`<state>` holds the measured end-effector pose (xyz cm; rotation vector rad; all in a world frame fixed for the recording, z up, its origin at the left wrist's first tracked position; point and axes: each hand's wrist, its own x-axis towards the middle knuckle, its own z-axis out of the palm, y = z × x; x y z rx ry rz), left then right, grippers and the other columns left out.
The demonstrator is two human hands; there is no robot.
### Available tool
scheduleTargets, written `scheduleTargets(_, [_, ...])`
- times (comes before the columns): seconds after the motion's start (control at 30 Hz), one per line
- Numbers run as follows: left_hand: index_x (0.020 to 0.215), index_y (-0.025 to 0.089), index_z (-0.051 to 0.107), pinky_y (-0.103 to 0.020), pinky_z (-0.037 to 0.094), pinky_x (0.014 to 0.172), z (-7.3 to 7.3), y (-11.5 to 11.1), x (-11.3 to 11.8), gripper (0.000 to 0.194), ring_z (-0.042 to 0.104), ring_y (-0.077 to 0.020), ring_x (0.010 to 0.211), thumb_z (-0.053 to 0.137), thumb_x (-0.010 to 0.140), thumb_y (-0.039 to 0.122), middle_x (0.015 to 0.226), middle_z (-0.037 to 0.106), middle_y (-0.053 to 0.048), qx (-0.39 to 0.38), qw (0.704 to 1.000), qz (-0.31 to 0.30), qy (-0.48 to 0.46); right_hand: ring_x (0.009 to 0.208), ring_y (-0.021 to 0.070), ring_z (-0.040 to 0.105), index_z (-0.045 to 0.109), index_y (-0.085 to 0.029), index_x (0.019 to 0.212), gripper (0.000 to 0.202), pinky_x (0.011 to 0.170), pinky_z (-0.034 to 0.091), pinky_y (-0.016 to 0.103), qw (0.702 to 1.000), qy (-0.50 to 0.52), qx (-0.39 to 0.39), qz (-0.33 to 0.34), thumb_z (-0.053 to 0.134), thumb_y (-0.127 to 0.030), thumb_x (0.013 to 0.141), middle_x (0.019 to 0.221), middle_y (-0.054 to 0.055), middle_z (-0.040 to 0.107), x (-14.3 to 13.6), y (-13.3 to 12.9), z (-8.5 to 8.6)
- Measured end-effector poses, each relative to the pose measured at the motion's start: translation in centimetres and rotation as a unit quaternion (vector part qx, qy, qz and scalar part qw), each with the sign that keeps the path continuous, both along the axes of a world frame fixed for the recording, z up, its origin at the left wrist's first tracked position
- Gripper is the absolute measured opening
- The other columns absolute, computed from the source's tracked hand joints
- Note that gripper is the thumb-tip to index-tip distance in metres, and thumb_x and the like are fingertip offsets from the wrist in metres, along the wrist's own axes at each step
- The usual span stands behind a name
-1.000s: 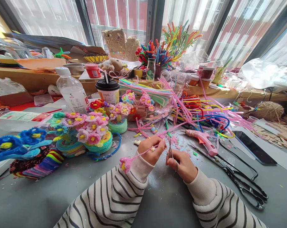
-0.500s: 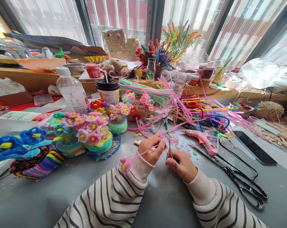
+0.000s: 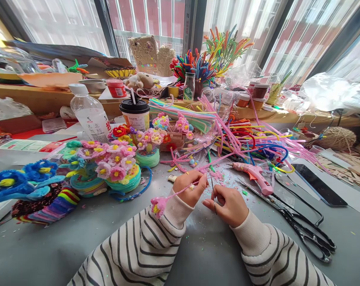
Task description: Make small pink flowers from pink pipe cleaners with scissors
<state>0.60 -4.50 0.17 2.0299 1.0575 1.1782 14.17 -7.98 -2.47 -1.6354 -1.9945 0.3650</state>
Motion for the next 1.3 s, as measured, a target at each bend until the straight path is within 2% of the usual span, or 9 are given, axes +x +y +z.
scheduleTargets(0.33, [0.055,0.014,0.051,-0.018,0.038,0.054,-0.1,-0.1,0.0,0.023,0.049,-0.0072,0.054,0.039,0.073,0.023,0.056,0.055,0.0,0.004,1.0,0.005,0.001,0.038,0.0067,0.031,0.04,-0.016,0.049,0.044,0.041,0.022,0.018,1.0,-0.003,0.017,-0.009,0.044,-0.058,0.062,0.04,-0.005,0.032,0.0,0.0,-0.1])
scheduleTargets(0.53, [0.056,0.014,0.051,-0.018,0.038,0.055,-0.2,-0.1,-0.1,0.023,0.048,-0.0073,0.054,0.039,0.073,0.023,0.056,0.055,0.0,0.022,1.0,0.012,0.008,0.037,0.0052,0.022,0.028,-0.017,0.044,0.044,0.038,0.02,0.018,0.997,0.076,0.005,-0.001,0.048,-0.052,0.062,0.037,-0.007,0.025,-0.3,0.0,0.0])
scheduleTargets(0.63, [0.055,0.014,0.051,-0.018,0.038,0.055,-0.2,-0.1,-0.2,0.023,0.048,-0.0075,0.054,0.039,0.073,0.022,0.056,0.055,0.0,0.024,1.0,0.015,0.014,0.037,0.0051,0.021,0.026,-0.018,0.043,0.044,0.037,0.02,0.018,0.994,0.11,-0.003,0.002,0.051,-0.049,0.061,0.036,-0.007,0.025,-0.4,0.0,0.1])
scheduleTargets(0.93, [0.054,0.015,0.05,-0.02,0.038,0.057,-0.2,0.1,-0.2,0.024,0.049,-0.0085,0.055,0.038,0.073,0.024,0.055,0.055,0.0,0.006,1.0,0.017,0.011,0.037,0.0059,0.029,0.026,-0.018,0.041,0.043,0.04,0.027,0.018,0.985,0.167,-0.03,-0.006,0.048,-0.045,0.065,0.036,-0.004,0.038,-0.3,0.3,-0.1])
scheduleTargets(1.03, [0.053,0.015,0.05,-0.02,0.038,0.057,0.0,0.0,-0.2,0.024,0.049,-0.0084,0.054,0.039,0.073,0.025,0.055,0.054,0.0,-0.026,0.999,0.015,-0.01,0.038,0.0061,0.029,0.027,-0.018,0.041,0.043,0.041,0.027,0.018,0.987,0.158,-0.026,-0.032,0.046,-0.047,0.067,0.037,-0.004,0.039,-0.2,0.3,-0.1])
scheduleTargets(1.13, [0.054,0.014,0.05,-0.02,0.039,0.055,0.2,0.1,-0.2,0.024,0.049,-0.0083,0.054,0.039,0.072,0.026,0.056,0.054,-0.001,-0.097,0.993,-0.009,-0.058,0.038,0.006,0.028,0.032,-0.017,0.041,0.044,0.041,0.026,0.018,0.99,0.125,-0.004,-0.065,0.045,-0.049,0.067,0.037,-0.005,0.036,0.2,0.5,-0.3])
scheduleTargets(1.23, [0.053,0.014,0.049,-0.019,0.039,0.049,0.2,0.5,-0.3,0.023,0.048,-0.0079,0.05,0.04,0.07,0.027,0.052,0.052,0.0,-0.185,0.974,-0.028,-0.127,0.037,0.0059,0.026,0.036,-0.016,0.041,0.044,0.04,0.023,0.018,0.994,0.07,0.016,-0.086,0.047,-0.05,0.065,0.036,-0.006,0.031,0.6,0.8,-0.4])
scheduleTargets(1.3, [0.049,0.014,0.046,-0.019,0.037,0.046,0.2,0.9,-0.5,0.022,0.045,-0.0067,0.046,0.041,0.068,0.025,0.047,0.048,0.002,-0.218,0.962,-0.037,-0.16,0.037,0.0059,0.029,0.04,-0.016,0.043,0.04,0.04,0.025,0.018,0.995,0.052,0.017,-0.087,0.048,-0.047,0.066,0.036,-0.006,0.035,0.9,1.0,-0.5])
